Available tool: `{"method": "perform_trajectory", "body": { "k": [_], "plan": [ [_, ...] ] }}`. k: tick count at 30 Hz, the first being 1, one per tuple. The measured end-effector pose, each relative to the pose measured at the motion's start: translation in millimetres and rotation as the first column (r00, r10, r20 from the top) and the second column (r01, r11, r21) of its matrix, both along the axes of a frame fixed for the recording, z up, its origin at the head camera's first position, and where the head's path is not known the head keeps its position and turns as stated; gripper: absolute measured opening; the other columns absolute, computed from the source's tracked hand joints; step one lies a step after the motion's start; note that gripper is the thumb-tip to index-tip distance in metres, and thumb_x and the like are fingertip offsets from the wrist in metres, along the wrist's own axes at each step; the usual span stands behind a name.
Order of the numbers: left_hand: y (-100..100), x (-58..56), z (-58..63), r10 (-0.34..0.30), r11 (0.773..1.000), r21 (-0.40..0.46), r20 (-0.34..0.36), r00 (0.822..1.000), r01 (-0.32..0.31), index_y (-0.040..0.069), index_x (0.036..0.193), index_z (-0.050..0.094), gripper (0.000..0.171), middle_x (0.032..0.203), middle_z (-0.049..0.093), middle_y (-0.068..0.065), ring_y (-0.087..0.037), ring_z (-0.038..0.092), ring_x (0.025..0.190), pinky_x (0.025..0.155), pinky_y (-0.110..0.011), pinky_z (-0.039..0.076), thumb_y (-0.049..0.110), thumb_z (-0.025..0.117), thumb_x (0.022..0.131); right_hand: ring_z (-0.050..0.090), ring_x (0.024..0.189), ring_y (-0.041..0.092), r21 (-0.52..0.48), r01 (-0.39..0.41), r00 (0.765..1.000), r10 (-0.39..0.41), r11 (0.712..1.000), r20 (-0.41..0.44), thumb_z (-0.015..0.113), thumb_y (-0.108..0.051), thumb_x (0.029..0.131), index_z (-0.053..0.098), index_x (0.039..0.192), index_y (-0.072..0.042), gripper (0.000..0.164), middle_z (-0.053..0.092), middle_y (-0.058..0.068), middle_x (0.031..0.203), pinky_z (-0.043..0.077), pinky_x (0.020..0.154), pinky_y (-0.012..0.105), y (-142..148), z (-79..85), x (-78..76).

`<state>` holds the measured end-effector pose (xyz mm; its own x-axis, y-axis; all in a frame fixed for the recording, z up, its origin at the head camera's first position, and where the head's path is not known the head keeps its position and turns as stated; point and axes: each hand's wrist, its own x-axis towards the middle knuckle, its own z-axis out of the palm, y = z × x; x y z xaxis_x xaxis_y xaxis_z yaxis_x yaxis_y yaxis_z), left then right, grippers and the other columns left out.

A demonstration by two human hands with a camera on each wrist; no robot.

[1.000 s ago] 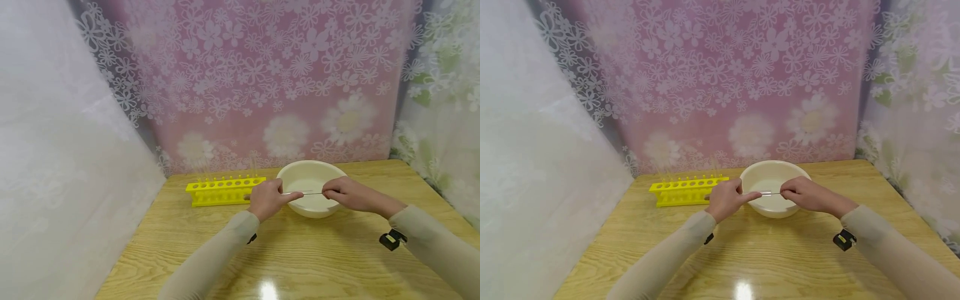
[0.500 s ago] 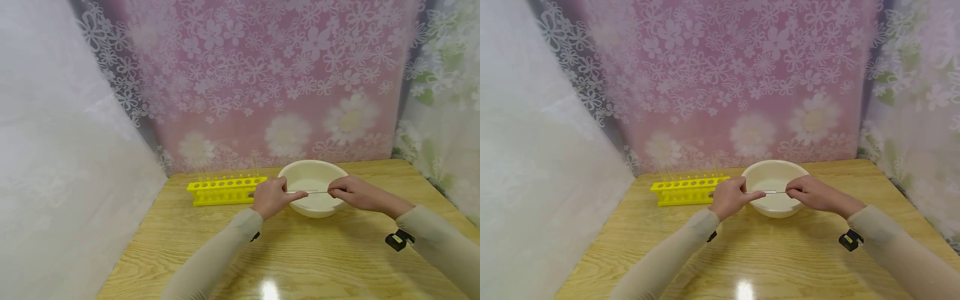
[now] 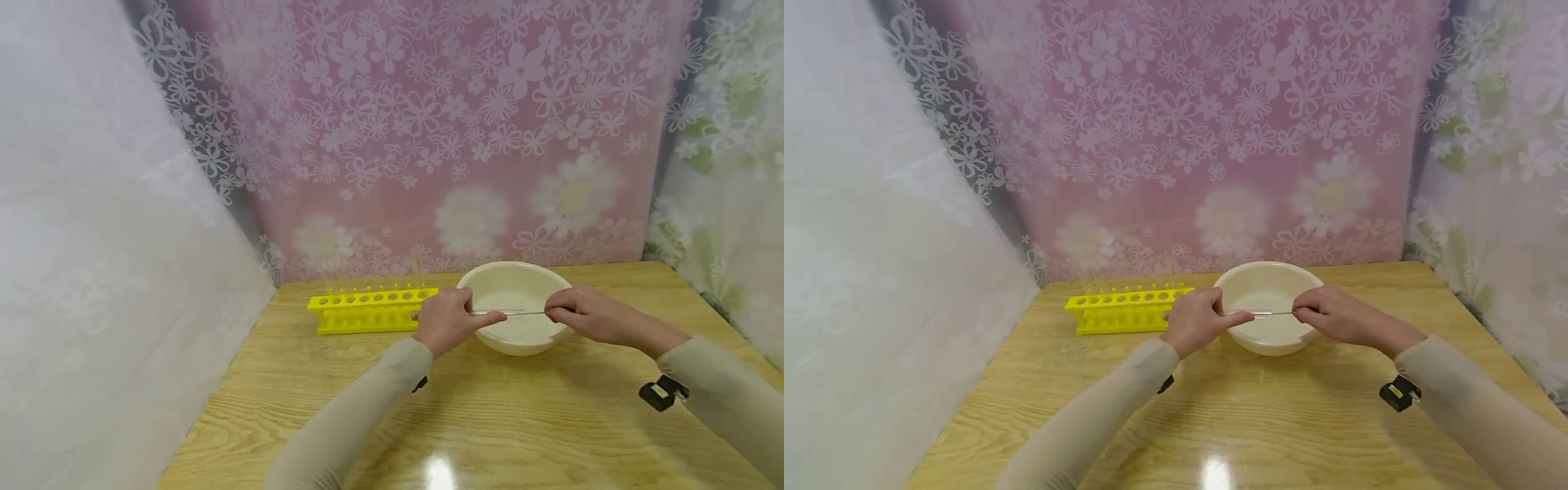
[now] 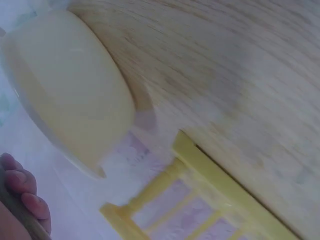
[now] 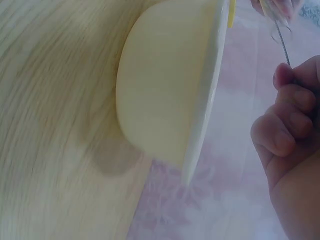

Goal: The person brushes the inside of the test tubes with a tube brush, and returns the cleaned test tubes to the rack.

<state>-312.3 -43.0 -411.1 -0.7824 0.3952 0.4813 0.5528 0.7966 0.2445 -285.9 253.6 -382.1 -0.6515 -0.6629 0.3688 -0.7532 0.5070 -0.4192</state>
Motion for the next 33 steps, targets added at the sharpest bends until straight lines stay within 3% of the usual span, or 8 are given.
{"method": "perform_trajectory", "body": {
  "k": [5,11,14,18,22,27,33],
  "plan": [
    [-22,-8.1,-5.0,0.079,0.996,0.037,0.028,0.996,-0.080,0.021,0.064,0.048,0.062,0.049,0.041,0.006,-0.010,0.037,0.040,0.040,-0.025,0.025,0.080,0.060,0.080,0.037,0.058,0.000,-0.006,0.152,0.987,-0.151,0.988,0.050,0.051,-0.003,0.104,0.064,0.086,-0.016,0.025,0.050,-0.011,0.073,0.033,0.054,0.025,27,1.9,5.2],
    [-32,-12.8,-3.8,0.032,0.999,0.039,0.002,0.999,-0.032,0.021,0.065,0.045,0.065,0.050,0.040,0.006,-0.010,0.035,0.039,0.040,-0.024,0.024,0.084,0.053,0.081,0.039,0.057,0.001,-0.008,0.208,0.978,-0.208,0.978,0.011,0.053,-0.004,0.103,0.068,0.093,-0.013,0.020,0.058,-0.010,0.079,0.035,0.054,0.024,42,3.2,4.7],
    [-37,-12.8,-5.6,0.048,0.998,0.046,0.018,0.999,-0.049,0.021,0.064,0.044,0.067,0.050,0.036,0.007,-0.009,0.031,0.040,0.040,-0.023,0.021,0.086,0.051,0.079,0.044,0.064,-0.002,0.011,0.245,0.969,-0.245,0.969,0.027,0.051,-0.005,0.104,0.069,0.098,-0.010,0.019,0.061,-0.007,0.086,0.039,0.056,0.025,52,2.6,4.7],
    [-50,-12.6,-9.3,0.125,0.990,0.058,0.079,0.989,-0.130,0.020,0.062,0.040,0.068,0.051,0.030,0.006,-0.010,0.026,0.042,0.043,-0.025,0.018,0.083,0.056,0.080,0.051,0.078,-0.011,0.021,0.349,0.937,-0.349,0.937,-0.007,0.051,-0.003,0.103,0.070,0.107,0.001,0.020,0.068,0.002,0.093,0.046,0.060,0.025,79,0.6,6.4],
    [-62,-15.1,-12.9,0.182,0.980,0.063,0.113,0.977,-0.190,0.019,0.063,0.040,0.067,0.052,0.029,0.005,-0.011,0.026,0.044,0.044,-0.026,0.020,0.080,0.060,0.081,0.050,0.076,-0.015,0.014,0.463,0.883,-0.459,0.886,-0.099,0.051,-0.002,0.102,0.069,0.110,0.008,0.023,0.072,0.013,0.094,0.045,0.057,0.025,107,-1.0,8.2],
    [-69,-19.6,-14.6,0.171,0.984,0.037,0.059,0.983,-0.174,0.019,0.064,0.041,0.068,0.052,0.031,0.006,-0.010,0.026,0.044,0.044,-0.026,0.021,0.083,0.056,0.080,0.046,0.072,-0.017,0.016,0.555,0.826,-0.548,0.832,-0.130,0.049,-0.006,0.105,0.067,0.111,0.012,0.026,0.072,0.023,0.097,0.039,0.055,0.025,124,-2.3,12.0],
    [-66,-21.9,-16.0,0.145,0.988,-0.049,-0.052,0.988,-0.147,0.020,0.062,0.034,0.069,0.052,0.023,0.008,-0.007,0.018,0.043,0.043,-0.025,0.016,0.083,0.056,0.080,0.041,0.062,-0.007,0.005,0.580,0.810,-0.576,0.815,-0.112,0.045,-0.008,0.107,0.063,0.116,0.015,0.031,0.070,0.030,0.102,0.032,0.055,0.027,124,-5.2,15.6]
  ]
}}
